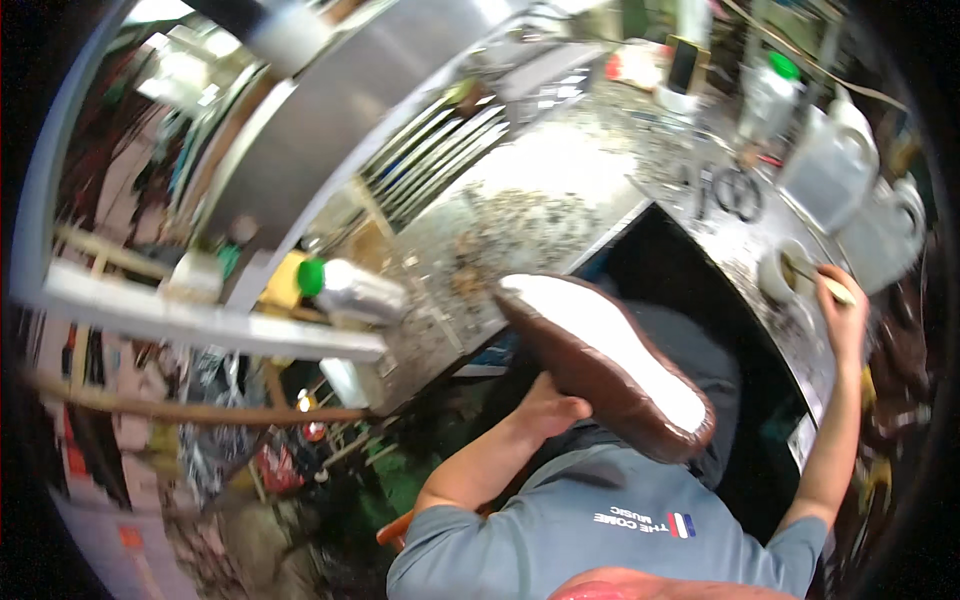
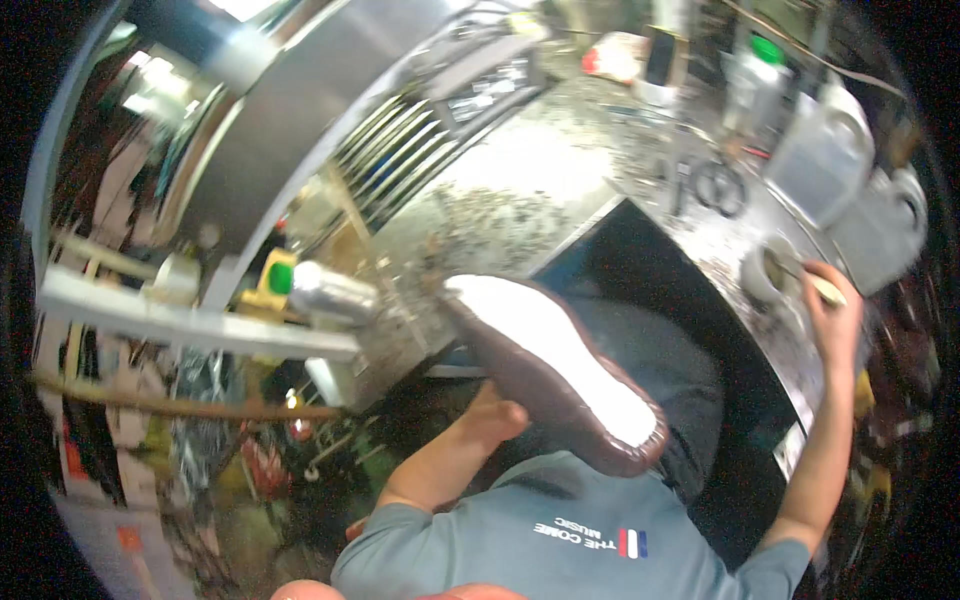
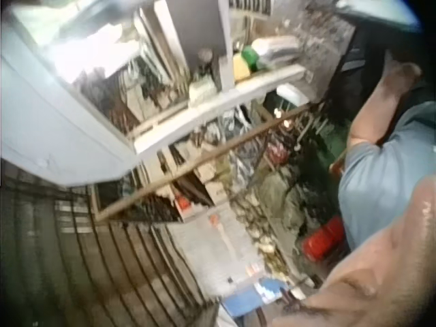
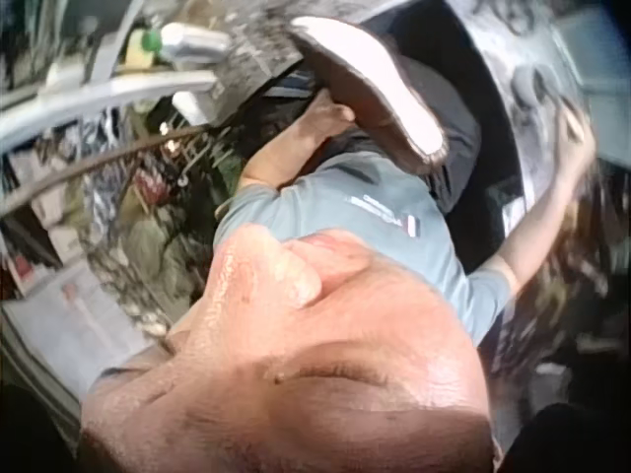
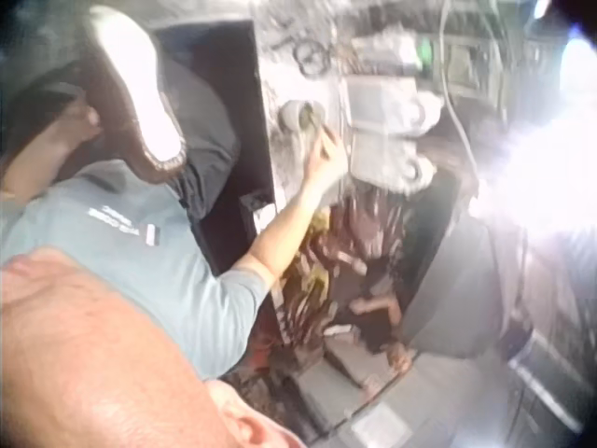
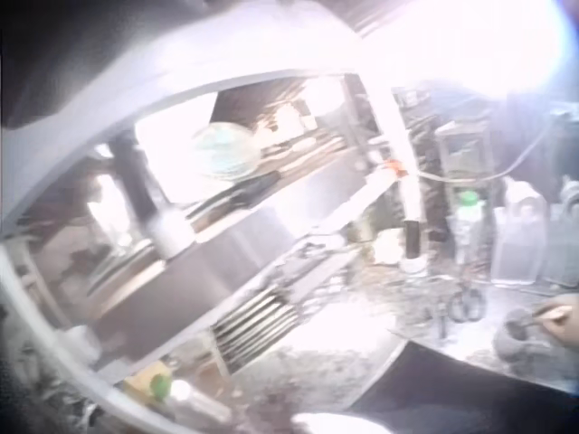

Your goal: The person repeatedly dips a paintbrush into a small cup of liquid and applies it to the upper surface of a brown shoe. The person holds the shoe in one hand and the brush in the other, working on the shoe's surface in a repetitive manner.

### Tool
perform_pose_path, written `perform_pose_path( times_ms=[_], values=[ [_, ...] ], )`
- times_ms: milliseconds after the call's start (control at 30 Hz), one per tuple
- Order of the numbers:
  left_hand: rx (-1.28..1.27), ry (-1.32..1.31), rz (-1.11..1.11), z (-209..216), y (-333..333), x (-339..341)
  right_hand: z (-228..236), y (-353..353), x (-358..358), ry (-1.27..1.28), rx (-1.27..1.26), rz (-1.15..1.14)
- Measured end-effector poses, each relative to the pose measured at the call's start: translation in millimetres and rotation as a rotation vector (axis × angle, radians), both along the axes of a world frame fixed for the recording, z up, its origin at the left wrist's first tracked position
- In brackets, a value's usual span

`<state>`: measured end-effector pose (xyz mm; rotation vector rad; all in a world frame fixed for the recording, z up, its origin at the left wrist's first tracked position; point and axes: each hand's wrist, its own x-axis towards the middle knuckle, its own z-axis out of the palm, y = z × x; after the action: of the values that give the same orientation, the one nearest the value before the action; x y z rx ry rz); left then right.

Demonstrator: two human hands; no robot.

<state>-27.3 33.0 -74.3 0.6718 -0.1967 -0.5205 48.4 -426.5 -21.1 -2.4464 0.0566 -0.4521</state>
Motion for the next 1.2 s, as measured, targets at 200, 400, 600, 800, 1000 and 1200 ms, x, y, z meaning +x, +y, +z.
perform_pose_path(
  times_ms=[200, 400, 600, 800, 1000, 1200],
  values=[
    [0.014, 0.025, 0.067, 8.9, -2.8, 4.6, -31.2, -51.2, 3.6, -0.215, 0.069, 0.048],
    [0.141, -0.074, 0.186, 14.0, 1.3, -1.1, -13.3, -26.5, -4.8, -0.246, 0.141, 0.012],
    [0.663, -0.511, 0.021, 27.9, 29.4, 12.4, -21.6, -17.8, -5.8, -0.08, 0.036, -0.02],
    [1.865, -1.169, -0.052, 132.5, -47.9, 39.6, -2.7, -3.1, -18.6, -0.19, 0.047, -0.055],
    [1.471, -1.822, 0.519, 88.3, -7.9, 53.3, 8.2, 11.6, -25.9, -0.467, 0.091, -0.031],
    [1.412, -2.009, 0.415, 107.6, -1.6, 60.7, -13.2, 7.5, -26.2, -0.263, 0.099, -0.005]
  ],
)
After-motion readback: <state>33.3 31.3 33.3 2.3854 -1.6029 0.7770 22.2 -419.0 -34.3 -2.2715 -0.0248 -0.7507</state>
